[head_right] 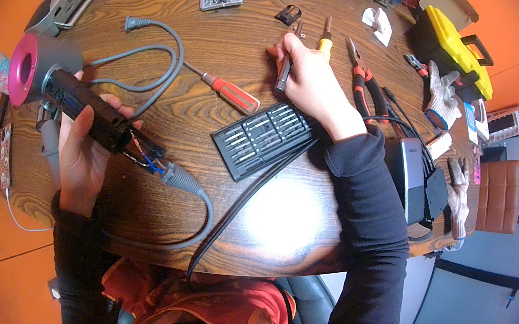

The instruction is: The person disassembles a hairdryer using a screwdriver, removes screws from the handle and body, and manipulates internal components. They repeatedly insert and remove screws while adjusting the device's orientation on a cluttered workbench.

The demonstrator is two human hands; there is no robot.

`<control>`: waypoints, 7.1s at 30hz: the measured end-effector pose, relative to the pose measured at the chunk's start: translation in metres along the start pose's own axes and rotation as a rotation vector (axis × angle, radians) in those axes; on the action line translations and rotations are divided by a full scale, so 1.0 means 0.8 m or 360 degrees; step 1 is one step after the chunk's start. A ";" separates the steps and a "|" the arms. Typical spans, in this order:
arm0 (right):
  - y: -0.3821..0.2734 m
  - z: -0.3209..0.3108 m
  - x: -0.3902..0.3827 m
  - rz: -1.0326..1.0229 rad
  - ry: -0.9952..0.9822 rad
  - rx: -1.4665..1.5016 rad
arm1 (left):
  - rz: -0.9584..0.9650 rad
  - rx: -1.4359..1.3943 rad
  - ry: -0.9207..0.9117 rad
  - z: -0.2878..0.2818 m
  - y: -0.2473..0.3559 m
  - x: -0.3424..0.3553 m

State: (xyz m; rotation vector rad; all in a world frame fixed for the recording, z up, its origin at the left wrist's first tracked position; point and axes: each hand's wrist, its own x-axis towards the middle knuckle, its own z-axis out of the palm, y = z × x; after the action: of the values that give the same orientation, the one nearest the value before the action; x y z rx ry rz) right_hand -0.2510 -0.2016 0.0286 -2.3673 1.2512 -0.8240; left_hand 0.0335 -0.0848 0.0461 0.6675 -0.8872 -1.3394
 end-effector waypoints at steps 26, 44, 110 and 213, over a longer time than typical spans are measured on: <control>-0.014 0.013 -0.002 -0.0243 -0.0021 -0.0312 | -0.0034 0.0050 0.0053 0.002 0.000 0.001; -0.013 -0.003 0.004 0.0153 0.0247 -0.0022 | -0.0044 0.0019 0.0045 0.000 0.001 0.000; -0.104 0.056 -0.027 -0.0435 -0.0392 0.0332 | -0.0268 0.0329 0.0166 0.004 -0.007 0.001; -0.116 0.047 -0.001 -0.0538 -0.0401 0.0081 | -0.0279 0.0030 -0.0027 -0.011 -0.011 0.004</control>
State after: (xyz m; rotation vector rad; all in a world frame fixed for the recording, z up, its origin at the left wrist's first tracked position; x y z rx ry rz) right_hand -0.1687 -0.1484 0.0495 -2.5815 0.7356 -0.6140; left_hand 0.0367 -0.0900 0.0346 0.7632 -0.8714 -1.4963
